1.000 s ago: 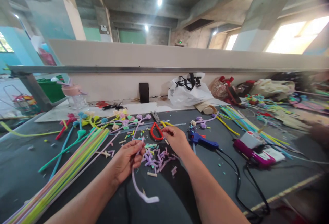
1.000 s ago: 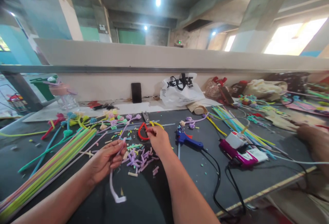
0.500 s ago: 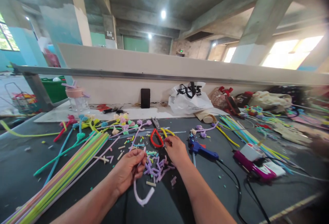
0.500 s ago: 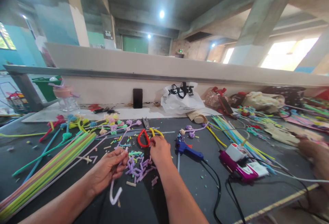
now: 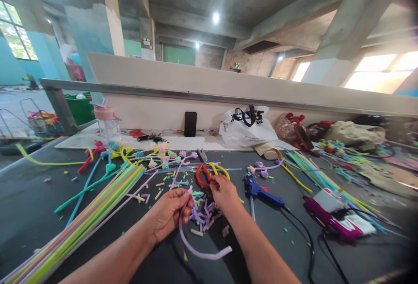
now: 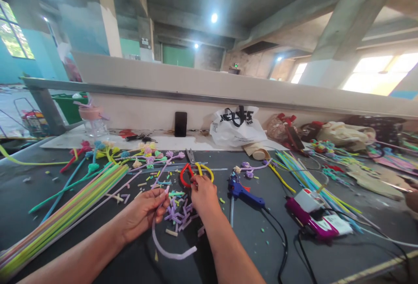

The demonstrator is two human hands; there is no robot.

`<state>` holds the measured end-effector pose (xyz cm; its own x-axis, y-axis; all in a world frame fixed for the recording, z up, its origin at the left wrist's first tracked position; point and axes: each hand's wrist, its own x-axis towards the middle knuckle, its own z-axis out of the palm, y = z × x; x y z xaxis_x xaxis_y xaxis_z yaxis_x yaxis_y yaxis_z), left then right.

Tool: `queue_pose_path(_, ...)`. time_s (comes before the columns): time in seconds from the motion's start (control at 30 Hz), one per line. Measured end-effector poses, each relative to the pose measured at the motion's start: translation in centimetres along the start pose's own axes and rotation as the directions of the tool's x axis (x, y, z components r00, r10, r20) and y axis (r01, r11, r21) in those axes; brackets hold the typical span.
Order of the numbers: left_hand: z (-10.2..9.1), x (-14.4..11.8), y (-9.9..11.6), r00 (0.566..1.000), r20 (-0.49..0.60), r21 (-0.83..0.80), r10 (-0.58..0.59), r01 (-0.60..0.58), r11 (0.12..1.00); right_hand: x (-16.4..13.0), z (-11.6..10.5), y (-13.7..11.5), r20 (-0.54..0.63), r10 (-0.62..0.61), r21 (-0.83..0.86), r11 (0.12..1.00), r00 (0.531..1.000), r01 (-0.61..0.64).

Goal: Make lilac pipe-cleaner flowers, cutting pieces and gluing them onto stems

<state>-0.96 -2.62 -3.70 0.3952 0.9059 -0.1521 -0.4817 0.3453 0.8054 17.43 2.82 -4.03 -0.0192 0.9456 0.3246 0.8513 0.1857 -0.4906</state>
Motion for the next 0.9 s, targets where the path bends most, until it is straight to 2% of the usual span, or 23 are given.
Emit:
queue_pose_path(0.23,-0.1,0.0,0.2,1.0,-0.026,0.001,0.011,-0.011,1.0,0.0,0.0,0.0,-0.002,-0.008,0.012,1.0,1.0,0.008)
queue_pose_path(0.43,-0.3,0.0,0.2,0.999,-0.013,0.006,0.04,-0.04,0.999,-0.4,0.5,-0.5,0.024,-0.071,0.028,0.997,0.997,0.07)
queue_pose_path(0.63,-0.3,-0.2,0.2,0.998,-0.057,-0.014,0.026,-0.026,1.0,-1.3,0.3,-1.1,0.04,-0.162,0.042,0.986,0.986,0.161)
queue_pose_path(0.9,-0.6,-0.2,0.2,0.999,0.023,-0.122,-0.04,0.042,0.992,-2.4,0.4,-2.3,0.087,-0.295,0.081,0.954,0.951,0.289)
